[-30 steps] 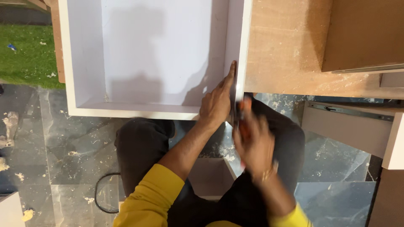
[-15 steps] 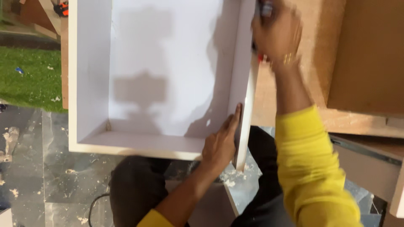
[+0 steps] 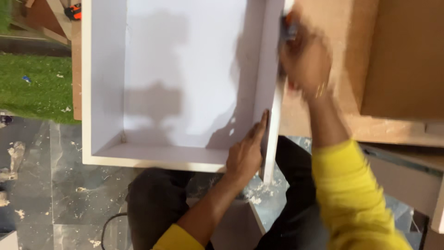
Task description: The person assembles a white wooden drawer by using a handheld trimmer along the edges and applying a liquid substance from a bottle to the joints.
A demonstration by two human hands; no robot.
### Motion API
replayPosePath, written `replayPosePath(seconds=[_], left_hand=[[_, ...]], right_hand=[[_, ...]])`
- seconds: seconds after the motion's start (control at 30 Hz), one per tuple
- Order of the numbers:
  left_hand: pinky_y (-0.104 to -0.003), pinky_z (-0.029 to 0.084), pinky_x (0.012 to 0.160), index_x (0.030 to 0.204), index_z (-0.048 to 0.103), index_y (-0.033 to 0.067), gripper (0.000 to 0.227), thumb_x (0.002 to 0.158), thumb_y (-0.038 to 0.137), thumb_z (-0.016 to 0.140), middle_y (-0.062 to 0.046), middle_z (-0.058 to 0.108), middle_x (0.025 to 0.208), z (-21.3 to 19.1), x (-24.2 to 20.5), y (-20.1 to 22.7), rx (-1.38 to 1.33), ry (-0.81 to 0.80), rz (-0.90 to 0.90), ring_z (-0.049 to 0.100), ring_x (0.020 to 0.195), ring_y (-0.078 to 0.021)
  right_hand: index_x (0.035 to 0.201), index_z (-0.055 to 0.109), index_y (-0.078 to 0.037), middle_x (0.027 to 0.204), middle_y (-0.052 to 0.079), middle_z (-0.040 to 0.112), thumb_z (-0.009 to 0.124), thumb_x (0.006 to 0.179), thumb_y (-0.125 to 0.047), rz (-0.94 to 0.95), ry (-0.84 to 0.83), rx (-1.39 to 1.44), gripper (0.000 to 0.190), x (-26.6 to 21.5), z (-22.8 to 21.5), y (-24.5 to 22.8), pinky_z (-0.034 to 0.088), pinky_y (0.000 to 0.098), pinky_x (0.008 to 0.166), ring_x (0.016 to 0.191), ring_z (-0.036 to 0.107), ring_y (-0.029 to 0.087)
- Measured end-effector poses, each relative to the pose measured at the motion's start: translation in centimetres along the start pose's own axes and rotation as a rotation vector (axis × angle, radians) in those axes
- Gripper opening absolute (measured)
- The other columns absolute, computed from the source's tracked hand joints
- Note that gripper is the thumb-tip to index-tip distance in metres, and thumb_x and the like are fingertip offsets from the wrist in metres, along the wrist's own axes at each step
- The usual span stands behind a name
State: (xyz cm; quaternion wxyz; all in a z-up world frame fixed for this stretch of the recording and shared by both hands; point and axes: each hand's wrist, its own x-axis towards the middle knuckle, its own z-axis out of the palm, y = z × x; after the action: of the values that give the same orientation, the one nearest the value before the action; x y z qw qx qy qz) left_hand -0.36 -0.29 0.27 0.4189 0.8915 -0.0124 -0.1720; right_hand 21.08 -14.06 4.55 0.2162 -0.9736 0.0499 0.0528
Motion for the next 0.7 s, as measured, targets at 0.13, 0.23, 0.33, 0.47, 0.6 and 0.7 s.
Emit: replayPosePath(seconds=[0.13,0.23,0.33,0.47,0.6,0.7], left_hand=[[-0.036,0.057,0.048,0.165,0.01,0.0289,0.09,0.092,-0.004,0.052,-0.016,0.056,0.148,1.3,0.3,-1.3,0.039,0.094,0.097,0.069,0.067,-0.0266],[-0.031,0.056,0.035,0.162,0.009,0.0298,0.088,0.093,-0.013,0.044,-0.014,0.049,0.154,0.6,0.4,-0.6,0.043,-0.004,-0.006,0.069,0.053,-0.0181],[-0.032,0.054,0.038,0.162,0.007,0.0294,0.095,0.087,-0.012,0.048,-0.013,0.051,0.154,0.3,-0.5,-0.3,0.058,0.0,0.002,0.068,0.056,-0.0197],[-0.029,0.053,0.039,0.163,0.006,0.0313,0.093,0.091,-0.008,0.05,-0.013,0.053,0.153,-0.7,0.3,0.2,0.023,0.041,0.026,0.066,0.057,-0.0198],[-0.033,0.056,0.035,0.16,0.007,0.0354,0.092,0.091,-0.016,0.04,-0.014,0.04,0.159,-1.4,0.1,1.3,-0.005,-0.167,-0.17,0.07,0.052,-0.0228],[-0.034,0.054,0.038,0.163,0.01,0.0318,0.098,0.085,-0.016,0.044,-0.016,0.05,0.154,-1.5,0.0,1.4,0.032,-0.027,-0.031,0.068,0.053,-0.0231]], right_hand=[[0.146,0.055,-0.01,0.1,0.025,0.064,0.074,0.089,-0.027,-0.174,0.079,-0.038,0.063,-23.9,0.1,0.4,0.056,0.0441,0.056,0.069,0.066,0.036],[0.147,0.054,-0.01,0.095,0.021,0.062,0.076,0.08,-0.016,-0.082,0.12,0.046,0.071,-34.2,-1.0,-1.6,0.058,0.0434,0.06,0.071,0.067,0.035],[0.146,0.054,-0.01,0.094,0.018,0.063,0.078,0.081,-0.016,-0.077,0.11,0.039,0.07,-35.0,-0.8,-1.2,0.057,0.0428,0.06,0.072,0.067,0.034],[0.146,0.056,-0.004,0.095,0.022,0.067,0.077,0.088,-0.023,-0.21,0.202,0.005,0.064,-24.1,0.1,0.3,0.058,0.045,0.069,0.08,0.068,0.035],[0.133,0.065,-0.003,0.087,0.019,0.07,0.076,0.087,-0.018,-0.346,0.272,-0.052,0.05,-7.7,-0.2,0.2,0.057,0.0456,0.071,0.078,0.068,0.033],[0.12,0.072,-0.003,0.074,0.01,0.074,0.071,0.096,-0.016,-0.403,0.265,0.115,0.027,4.2,-1.3,-1.7,0.06,0.0382,0.063,0.06,0.071,0.02]])
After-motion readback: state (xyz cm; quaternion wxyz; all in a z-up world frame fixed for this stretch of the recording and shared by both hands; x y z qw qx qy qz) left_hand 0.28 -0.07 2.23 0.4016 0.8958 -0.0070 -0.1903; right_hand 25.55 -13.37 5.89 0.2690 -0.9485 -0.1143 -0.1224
